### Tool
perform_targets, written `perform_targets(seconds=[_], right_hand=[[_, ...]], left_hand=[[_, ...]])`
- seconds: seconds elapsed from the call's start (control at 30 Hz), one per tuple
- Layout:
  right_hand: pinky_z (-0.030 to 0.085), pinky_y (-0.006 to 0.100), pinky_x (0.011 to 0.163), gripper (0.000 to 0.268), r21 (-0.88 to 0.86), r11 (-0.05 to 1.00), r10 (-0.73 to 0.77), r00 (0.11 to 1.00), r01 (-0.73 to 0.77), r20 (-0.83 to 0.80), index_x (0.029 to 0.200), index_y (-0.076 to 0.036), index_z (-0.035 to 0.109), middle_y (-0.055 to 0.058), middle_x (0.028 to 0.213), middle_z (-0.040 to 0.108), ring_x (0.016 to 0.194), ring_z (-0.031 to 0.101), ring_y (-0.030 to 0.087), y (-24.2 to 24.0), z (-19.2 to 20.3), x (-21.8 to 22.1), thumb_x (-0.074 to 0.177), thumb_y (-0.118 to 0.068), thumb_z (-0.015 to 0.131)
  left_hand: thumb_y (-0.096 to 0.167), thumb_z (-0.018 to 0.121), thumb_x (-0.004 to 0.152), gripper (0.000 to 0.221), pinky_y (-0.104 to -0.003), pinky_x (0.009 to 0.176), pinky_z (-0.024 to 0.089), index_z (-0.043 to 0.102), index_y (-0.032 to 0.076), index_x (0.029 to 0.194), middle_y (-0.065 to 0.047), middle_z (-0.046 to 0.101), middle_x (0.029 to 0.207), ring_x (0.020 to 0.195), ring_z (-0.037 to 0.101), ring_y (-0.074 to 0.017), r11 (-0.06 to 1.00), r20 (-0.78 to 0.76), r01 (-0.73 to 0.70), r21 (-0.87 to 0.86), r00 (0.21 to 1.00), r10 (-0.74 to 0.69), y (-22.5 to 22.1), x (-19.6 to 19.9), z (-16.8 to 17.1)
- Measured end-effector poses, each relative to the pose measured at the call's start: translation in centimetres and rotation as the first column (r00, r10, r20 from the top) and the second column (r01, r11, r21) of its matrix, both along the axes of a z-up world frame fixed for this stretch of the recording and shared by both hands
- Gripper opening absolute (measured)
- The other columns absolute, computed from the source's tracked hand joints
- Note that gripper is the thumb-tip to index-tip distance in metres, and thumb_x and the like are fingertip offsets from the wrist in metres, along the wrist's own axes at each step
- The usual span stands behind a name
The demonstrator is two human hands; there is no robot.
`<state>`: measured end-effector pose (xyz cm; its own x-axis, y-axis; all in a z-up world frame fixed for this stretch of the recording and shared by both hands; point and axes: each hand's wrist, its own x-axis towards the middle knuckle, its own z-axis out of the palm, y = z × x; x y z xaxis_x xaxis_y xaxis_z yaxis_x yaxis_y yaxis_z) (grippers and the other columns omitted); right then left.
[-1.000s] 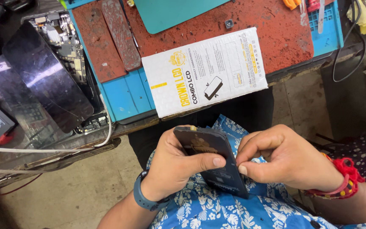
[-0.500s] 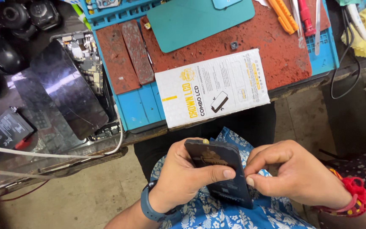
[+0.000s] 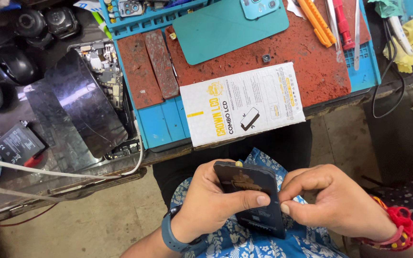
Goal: The person assembles a mobile phone by placing the battery into the chassis, connecting internal ribbon cables, and snapping the rear casing onto the device.
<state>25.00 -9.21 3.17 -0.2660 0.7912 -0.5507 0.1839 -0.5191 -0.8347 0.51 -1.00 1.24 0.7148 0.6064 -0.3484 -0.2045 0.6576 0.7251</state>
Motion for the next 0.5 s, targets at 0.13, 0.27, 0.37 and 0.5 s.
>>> perform_targets(seconds=[0.13, 0.27, 0.37, 0.5], right_hand=[[0.054, 0.027, 0.062, 0.011, 0.011, 1.0, -0.019, 0.999, 0.019, -0.038, 0.086, 0.002, 0.083, 0.005, 0.079, 0.076, 0.072, 0.062, 0.011, -0.19, 0.07, -0.12, 0.081, -0.007, 0.081], [0.054, 0.028, 0.061, 0.011, -0.031, 0.999, -0.028, 1.0, 0.027, -0.01, 0.084, 0.003, 0.083, 0.005, 0.077, 0.076, 0.071, 0.062, 0.012, -0.26, 0.32, -0.17, 0.08, -0.007, 0.082], [0.054, 0.028, 0.061, 0.011, -0.031, 0.999, -0.022, 1.0, 0.022, 0.016, 0.085, 0.002, 0.084, 0.005, 0.08, 0.073, 0.071, 0.062, 0.012, -0.33, 0.32, -0.21, 0.079, -0.007, 0.082], [0.054, 0.027, 0.062, 0.012, -0.011, 0.999, -0.037, 0.999, 0.037, -0.011, 0.088, 0.002, 0.085, 0.005, 0.078, 0.079, 0.072, 0.063, 0.011, -0.67, 0.21, -0.22, 0.081, -0.007, 0.081]], left_hand=[[0.001, 0.087, 0.081, 0.025, -0.025, 0.082, 0.06, 0.077, 0.0, 0.103, -0.007, 0.079, 0.098, 0.088, 0.072, -0.0088, 1.0, -0.002, 0.009, 0.019, 1.0, -0.009, -0.05, -0.06, 0.02], [0.002, 0.088, 0.081, 0.025, -0.025, 0.082, 0.06, 0.077, 0.0, 0.103, -0.007, 0.079, 0.097, 0.088, 0.072, -0.0092, 1.0, 0.005, 0.005, 0.013, 1.0, -0.005, -0.17, -0.09, 0.1], [0.002, 0.088, 0.081, 0.025, -0.025, 0.082, 0.06, 0.077, 0.0, 0.103, -0.007, 0.079, 0.098, 0.088, 0.072, -0.0093, 1.0, 0.01, -0.002, 0.007, 1.0, 0.002, -0.21, -0.13, 0.14], [0.002, 0.088, 0.081, 0.025, -0.025, 0.082, 0.06, 0.077, 0.0, 0.103, -0.007, 0.079, 0.097, 0.088, 0.072, -0.0093, 0.999, -0.014, 0.008, 0.038, 1.0, -0.007, -0.22, -0.22, 0.23]])
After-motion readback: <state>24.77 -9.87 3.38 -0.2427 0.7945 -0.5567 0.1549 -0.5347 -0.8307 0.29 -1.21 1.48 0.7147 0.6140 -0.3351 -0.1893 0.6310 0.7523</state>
